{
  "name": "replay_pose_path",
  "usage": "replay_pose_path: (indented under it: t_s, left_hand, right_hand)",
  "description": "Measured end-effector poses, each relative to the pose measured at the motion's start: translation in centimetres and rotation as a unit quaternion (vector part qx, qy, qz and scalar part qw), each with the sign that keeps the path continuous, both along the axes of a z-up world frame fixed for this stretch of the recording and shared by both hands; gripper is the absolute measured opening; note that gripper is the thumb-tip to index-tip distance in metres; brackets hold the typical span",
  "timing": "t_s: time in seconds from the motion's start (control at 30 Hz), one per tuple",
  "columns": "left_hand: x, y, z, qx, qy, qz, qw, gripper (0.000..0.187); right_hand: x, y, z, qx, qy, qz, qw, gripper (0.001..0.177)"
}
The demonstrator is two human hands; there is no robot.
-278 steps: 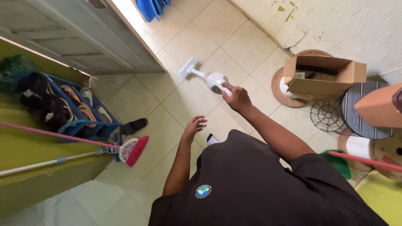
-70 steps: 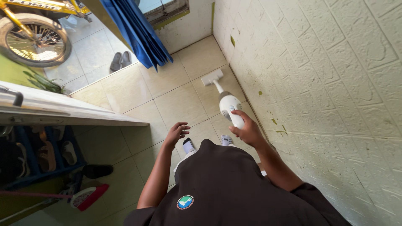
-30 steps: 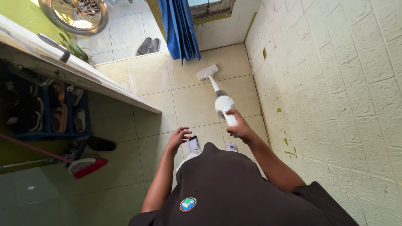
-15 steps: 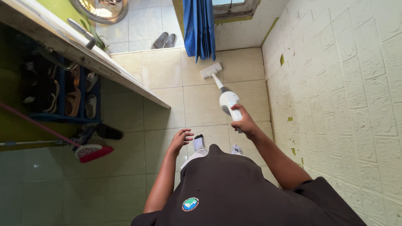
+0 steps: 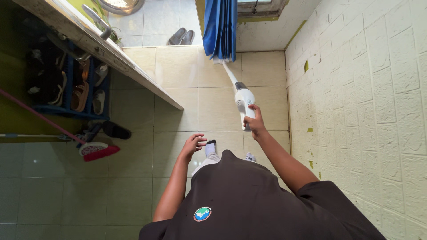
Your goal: The person vacuums the tiled floor using a white handheld cordless vacuum, moving through a hallway past a shoe rack and into a kitchen area.
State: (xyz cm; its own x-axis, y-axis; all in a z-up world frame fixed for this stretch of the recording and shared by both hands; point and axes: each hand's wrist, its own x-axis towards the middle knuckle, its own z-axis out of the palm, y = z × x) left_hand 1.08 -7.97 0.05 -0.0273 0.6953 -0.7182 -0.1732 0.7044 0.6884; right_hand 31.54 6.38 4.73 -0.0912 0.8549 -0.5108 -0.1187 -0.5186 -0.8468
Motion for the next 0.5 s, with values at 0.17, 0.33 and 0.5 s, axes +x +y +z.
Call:
replay_pose_path:
  t_s: [0.17,0.33,0.5]
  left_hand:
    - [1.9,0.3,-0.9,-0.001,0.005,-0.032,0.999,0.04]
    - [6.9,2.1,2.0,0.189,0.313,-0.188,0.911,0.066]
    - [13.3,6.5,8.4,0.454,0.349,-0.279,0.771,0.106]
  right_hand:
    - [2.4,-1.4,2.8,-0.014,-0.026,0.041,0.999,0.068]
    - [5.7,-4.0,12.0,-0.013,-0.098,0.157,0.983,0.066]
    - [8.4,-6.4,19.8,0.033,-0.166,0.28,0.945,0.065]
